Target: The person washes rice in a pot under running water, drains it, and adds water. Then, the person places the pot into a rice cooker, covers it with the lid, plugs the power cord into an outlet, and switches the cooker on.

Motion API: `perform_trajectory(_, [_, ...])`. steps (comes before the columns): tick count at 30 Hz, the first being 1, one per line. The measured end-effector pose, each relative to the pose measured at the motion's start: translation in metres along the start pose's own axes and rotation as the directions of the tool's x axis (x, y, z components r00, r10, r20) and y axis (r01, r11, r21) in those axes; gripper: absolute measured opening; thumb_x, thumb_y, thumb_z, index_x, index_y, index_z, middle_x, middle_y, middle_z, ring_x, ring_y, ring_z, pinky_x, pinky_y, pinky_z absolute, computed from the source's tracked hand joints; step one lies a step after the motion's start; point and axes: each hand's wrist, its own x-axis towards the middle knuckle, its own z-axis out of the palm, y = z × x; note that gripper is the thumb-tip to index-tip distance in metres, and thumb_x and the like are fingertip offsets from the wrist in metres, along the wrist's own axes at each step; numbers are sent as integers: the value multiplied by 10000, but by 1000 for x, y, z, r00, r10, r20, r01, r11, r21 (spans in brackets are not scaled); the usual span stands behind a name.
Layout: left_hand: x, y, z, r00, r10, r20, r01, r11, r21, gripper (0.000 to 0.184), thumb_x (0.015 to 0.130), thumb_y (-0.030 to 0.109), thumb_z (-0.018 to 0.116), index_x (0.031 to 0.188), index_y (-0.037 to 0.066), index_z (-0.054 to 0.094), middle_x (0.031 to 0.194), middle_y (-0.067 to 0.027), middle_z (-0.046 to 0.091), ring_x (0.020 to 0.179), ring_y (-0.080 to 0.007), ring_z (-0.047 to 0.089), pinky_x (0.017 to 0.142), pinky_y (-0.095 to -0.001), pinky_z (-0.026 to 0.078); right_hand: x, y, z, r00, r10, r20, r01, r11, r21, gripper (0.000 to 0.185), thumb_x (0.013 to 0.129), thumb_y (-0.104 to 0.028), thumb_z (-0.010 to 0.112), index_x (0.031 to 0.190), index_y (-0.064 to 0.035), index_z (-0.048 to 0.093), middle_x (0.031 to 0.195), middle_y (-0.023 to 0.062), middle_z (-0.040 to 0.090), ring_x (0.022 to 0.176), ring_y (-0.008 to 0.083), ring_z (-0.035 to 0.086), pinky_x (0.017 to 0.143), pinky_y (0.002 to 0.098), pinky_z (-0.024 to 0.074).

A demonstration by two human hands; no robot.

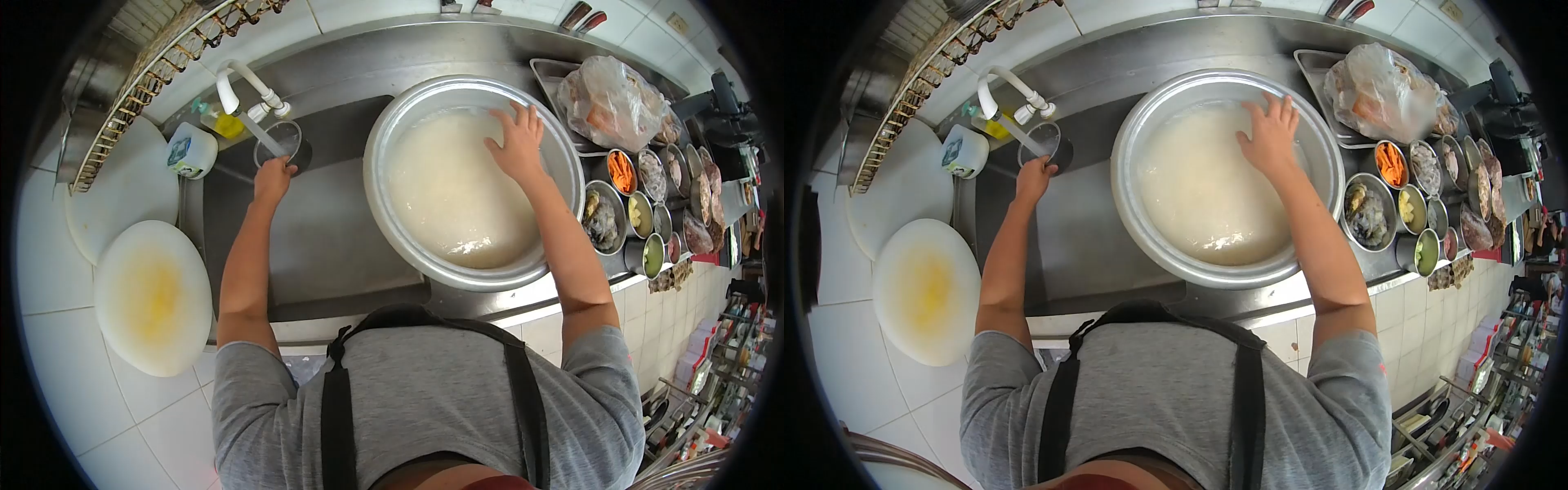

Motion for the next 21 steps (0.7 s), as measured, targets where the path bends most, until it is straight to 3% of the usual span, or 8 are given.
perform_trajectory(2, [1, 1, 1, 1000, 15, 11, -15, 1000, -6, 250, 864, 243, 628, 1066, 97, 648, 947, -202, 659, 941, -389, 618, 788, -481, 478, 18, -9, 9, 999, -20, -39, 23, 996, 82, 501, 730, -150, 727, 1204, -119, 566, 1368, 168, 431, 1363, 425, 272, 1109, 596, 172])
perform_trajectory(5, [0, 5, 0, 1000, 14, -6, -15, 1000, -18, 238, 862, 245, 632, 1042, 90, 647, 938, -195, 661, 938, -386, 619, 782, -478, 479, 41, -34, 29, 977, -154, -144, 197, 911, 361, 325, 724, -122, 710, 1028, -100, 600, 1195, 142, 544, 1275, 364, 414, 1078, 514, 280])
perform_trajectory(8, [0, 5, 0, 1000, 17, -5, -17, 1000, -6, 238, 865, 252, 630, 1036, 88, 647, 930, -191, 661, 932, -382, 620, 777, -477, 479, 36, -91, 41, 934, -296, -198, 352, 686, 636, 272, 737, -111, 695, 984, -83, 585, 1118, 144, 559, 1141, 378, 492, 991, 466, 386])
perform_trajectory(10, [1, 2, -3, 1000, 24, 12, -24, 1000, 13, 241, 868, 257, 627, 1040, 90, 647, 927, -189, 661, 929, -380, 620, 775, -478, 479, 4, -131, 29, 883, -416, -216, 456, 655, 602, 266, 755, -113, 686, 993, -75, 575, 1076, 144, 558, 1050, 365, 523, 932, 473, 423])
perform_trajectory(14, [1, -6, -1, 995, 89, -35, -89, 996, 17, 232, 864, 253, 630, 1000, 66, 637, 926, -201, 652, 910, -389, 617, 755, -480, 470, -48, -135, -34, 662, -749, 32, 452, 433, 780, 212, 800, -61, 639, 1002, -74, 577, 1095, 153, 555, 1024, 330, 565, 818, 384, 498])
perform_trajectory(17, [-4, -8, 1, 992, 99, -76, -100, 995, -4, 229, 858, 246, 637, 966, 45, 627, 933, -213, 642, 900, -398, 613, 740, -483, 463, -65, -101, -48, 643, -763, 72, 325, 356, 876, 246, 773, 26, 631, 997, -72, 596, 1094, 152, 554, 1021, 332, 571, 798, 383, 507])
perform_trajectory(19, [-6, -9, 4, 991, 103, -79, -105, 994, -25, 228, 859, 242, 635, 961, 39, 623, 939, -220, 640, 903, -402, 612, 746, -487, 464, -70, -79, -38, 817, -574, 46, 337, 541, 770, 323, 732, 129, 609, 993, -60, 612, 1101, 145, 559, 985, 318, 592, 790, 383, 516])
perform_trajectory(21, [-7, -12, 11, 995, 88, -36, -89, 996, -31, 242, 865, 240, 630, 1017, 53, 639, 951, -226, 640, 928, -397, 614, 776, -489, 471, -62, -65, -28, 915, -371, 157, 168, 707, 687, 386, 704, 192, 584, 1011, -41, 614, 1070, 141, 559, 882, 282, 618, 759, 350, 527])
